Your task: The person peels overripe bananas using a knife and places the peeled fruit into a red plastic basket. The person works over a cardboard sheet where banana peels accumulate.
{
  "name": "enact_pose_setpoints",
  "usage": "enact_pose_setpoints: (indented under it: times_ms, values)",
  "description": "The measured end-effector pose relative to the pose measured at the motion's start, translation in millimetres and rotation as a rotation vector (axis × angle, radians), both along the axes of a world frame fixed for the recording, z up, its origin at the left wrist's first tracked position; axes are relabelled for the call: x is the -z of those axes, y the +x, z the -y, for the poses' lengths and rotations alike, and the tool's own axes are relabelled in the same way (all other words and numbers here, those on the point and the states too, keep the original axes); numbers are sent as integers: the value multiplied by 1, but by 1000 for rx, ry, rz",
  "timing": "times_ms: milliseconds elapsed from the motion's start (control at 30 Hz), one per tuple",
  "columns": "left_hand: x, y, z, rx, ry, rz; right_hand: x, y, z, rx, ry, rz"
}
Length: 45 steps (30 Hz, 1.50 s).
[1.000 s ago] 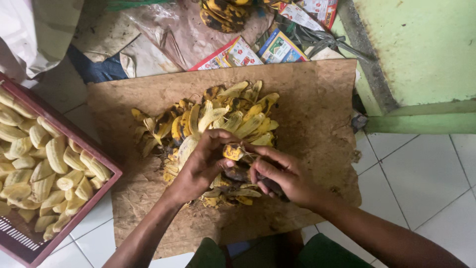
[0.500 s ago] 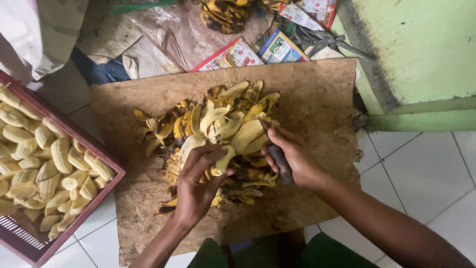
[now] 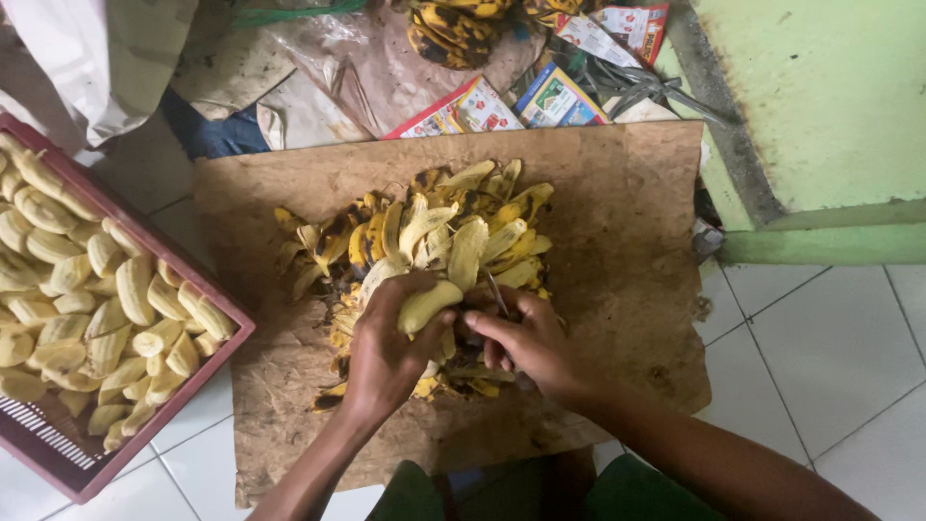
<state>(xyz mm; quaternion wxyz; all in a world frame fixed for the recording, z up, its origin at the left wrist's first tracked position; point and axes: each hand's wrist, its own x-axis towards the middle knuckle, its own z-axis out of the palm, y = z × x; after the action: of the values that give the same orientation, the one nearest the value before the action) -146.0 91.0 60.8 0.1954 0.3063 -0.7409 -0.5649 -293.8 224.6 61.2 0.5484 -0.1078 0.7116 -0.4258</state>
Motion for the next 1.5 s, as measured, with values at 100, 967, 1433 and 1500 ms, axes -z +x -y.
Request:
enact_pose_setpoints:
  times_ms: [100, 967, 1433, 1500]
  values:
    - [2, -2, 7, 35, 17, 48, 6, 4, 0, 81, -46, 33]
    - [18, 3, -13, -15, -306, -63, 3, -29, -17, -539, -78, -329]
    - [14, 10, 31, 79, 834, -180, -4, -28, -12, -321, 39, -47]
    - [11, 13, 25, 59, 816, -17, -1, -19, -11, -284, -50, -90]
